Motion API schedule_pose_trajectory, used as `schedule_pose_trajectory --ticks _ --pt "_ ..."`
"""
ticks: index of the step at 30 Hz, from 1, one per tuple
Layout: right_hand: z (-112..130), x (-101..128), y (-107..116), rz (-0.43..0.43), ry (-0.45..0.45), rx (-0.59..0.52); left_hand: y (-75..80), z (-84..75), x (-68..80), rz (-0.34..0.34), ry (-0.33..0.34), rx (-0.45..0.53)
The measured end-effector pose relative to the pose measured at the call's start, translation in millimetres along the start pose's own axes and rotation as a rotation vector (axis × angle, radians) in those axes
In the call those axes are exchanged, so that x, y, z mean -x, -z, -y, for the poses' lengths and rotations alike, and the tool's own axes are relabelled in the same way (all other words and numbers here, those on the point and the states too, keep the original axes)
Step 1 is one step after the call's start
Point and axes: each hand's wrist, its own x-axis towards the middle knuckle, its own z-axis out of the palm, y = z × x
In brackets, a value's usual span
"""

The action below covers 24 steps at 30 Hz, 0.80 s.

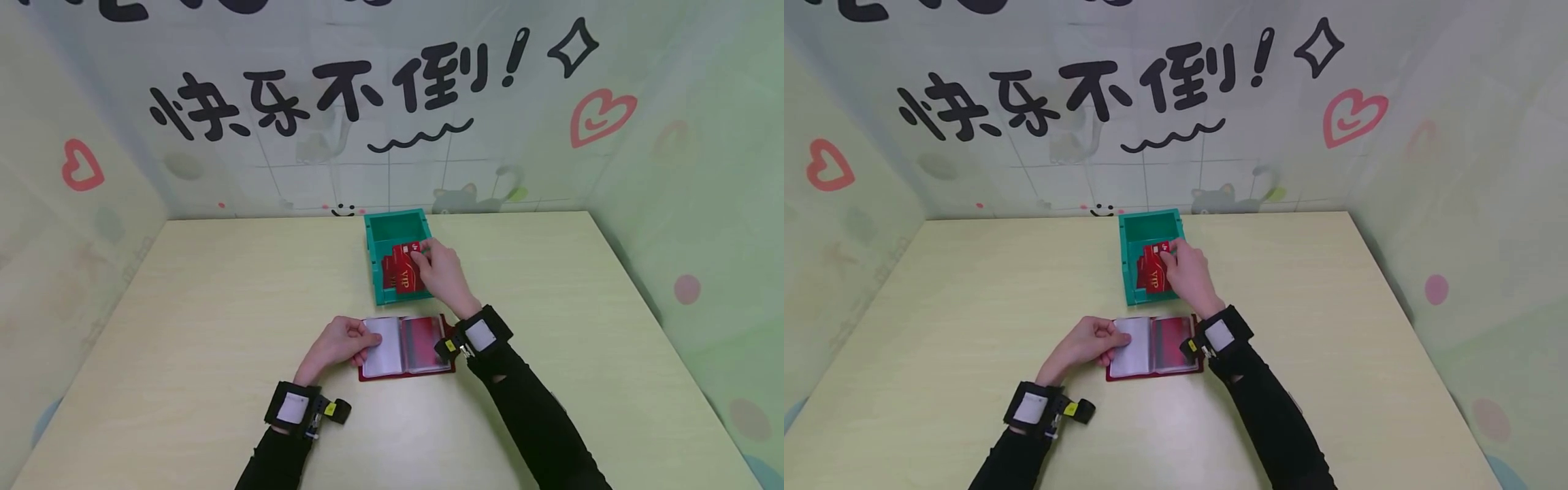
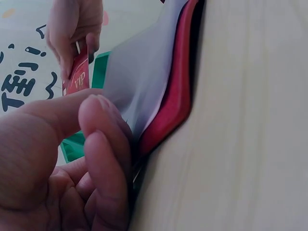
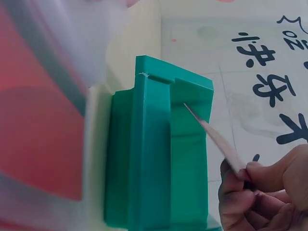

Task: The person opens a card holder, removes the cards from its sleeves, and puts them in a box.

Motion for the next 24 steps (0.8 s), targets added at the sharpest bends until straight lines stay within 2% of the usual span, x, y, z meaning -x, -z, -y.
schedule_pose_trajectory --ticks 5,10,15,24 --pt "8.2 -16.3 -9.0 0.005 0.031 0.057 0.6 0.5 1.3 -0.006 0.001 -0.004" --pt "11.7 -27.1 -17.4 0.095 -0.006 0.129 0.8 1.4 1.5 -0.003 0.004 -0.002" --pt "9.0 -32.4 -25.7 0.198 -0.056 0.188 0.2 2.3 0.3 0.000 0.002 0.001" --pt "0.2 -34.3 -37.9 0.253 -0.053 0.293 0.2 2.7 -1.4 0.010 -0.018 0.007"
